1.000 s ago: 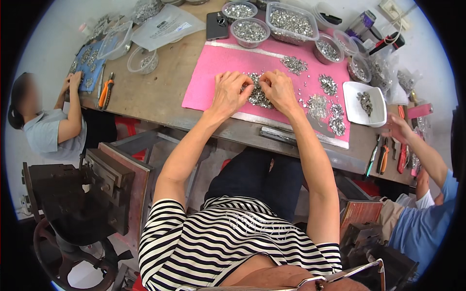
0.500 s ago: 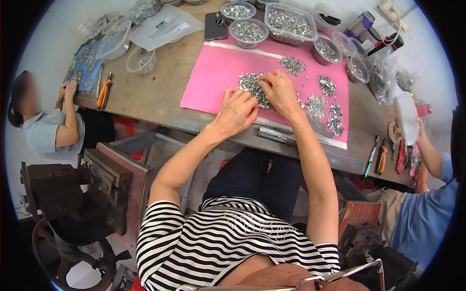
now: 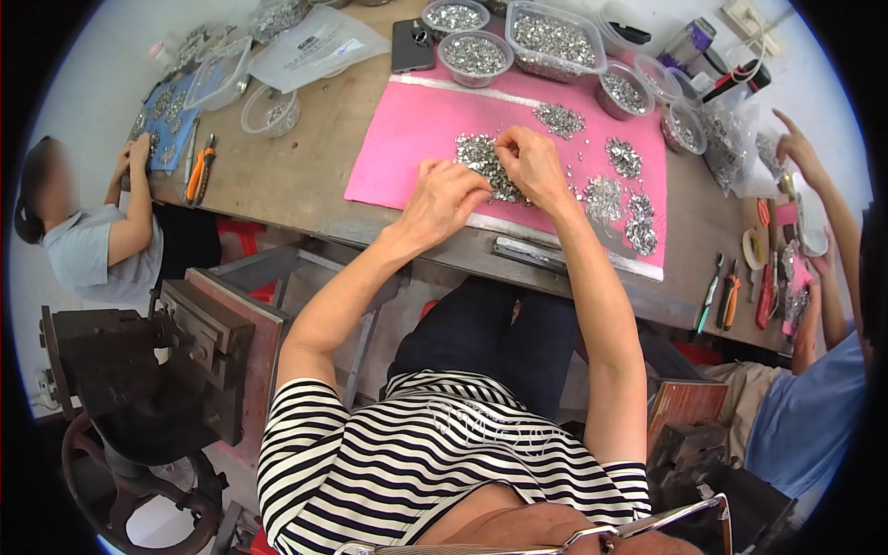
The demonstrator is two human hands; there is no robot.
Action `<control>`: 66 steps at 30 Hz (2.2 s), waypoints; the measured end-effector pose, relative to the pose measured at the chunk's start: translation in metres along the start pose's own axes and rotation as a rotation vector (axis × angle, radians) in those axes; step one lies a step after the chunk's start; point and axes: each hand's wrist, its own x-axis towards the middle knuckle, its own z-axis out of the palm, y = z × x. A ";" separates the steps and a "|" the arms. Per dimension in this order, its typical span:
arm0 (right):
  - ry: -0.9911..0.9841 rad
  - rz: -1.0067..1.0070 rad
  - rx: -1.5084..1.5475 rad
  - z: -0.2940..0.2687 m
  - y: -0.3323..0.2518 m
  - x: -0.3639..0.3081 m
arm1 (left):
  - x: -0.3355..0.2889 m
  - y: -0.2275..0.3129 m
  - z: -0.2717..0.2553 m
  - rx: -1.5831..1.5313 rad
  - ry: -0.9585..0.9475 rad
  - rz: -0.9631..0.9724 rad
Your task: Placing small decorative metal components into a jig and using a manual press for assembly.
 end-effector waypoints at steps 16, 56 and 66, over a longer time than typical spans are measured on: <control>-0.035 -0.036 -0.295 0.009 -0.002 -0.007 | -0.004 0.008 0.005 0.144 -0.076 0.114; 0.134 -0.083 -0.182 -0.072 -0.036 -0.169 | -0.019 0.093 0.055 -0.201 0.030 0.158; 0.175 -0.077 -0.211 -0.067 -0.036 -0.167 | -0.021 0.087 0.058 -0.268 0.000 0.155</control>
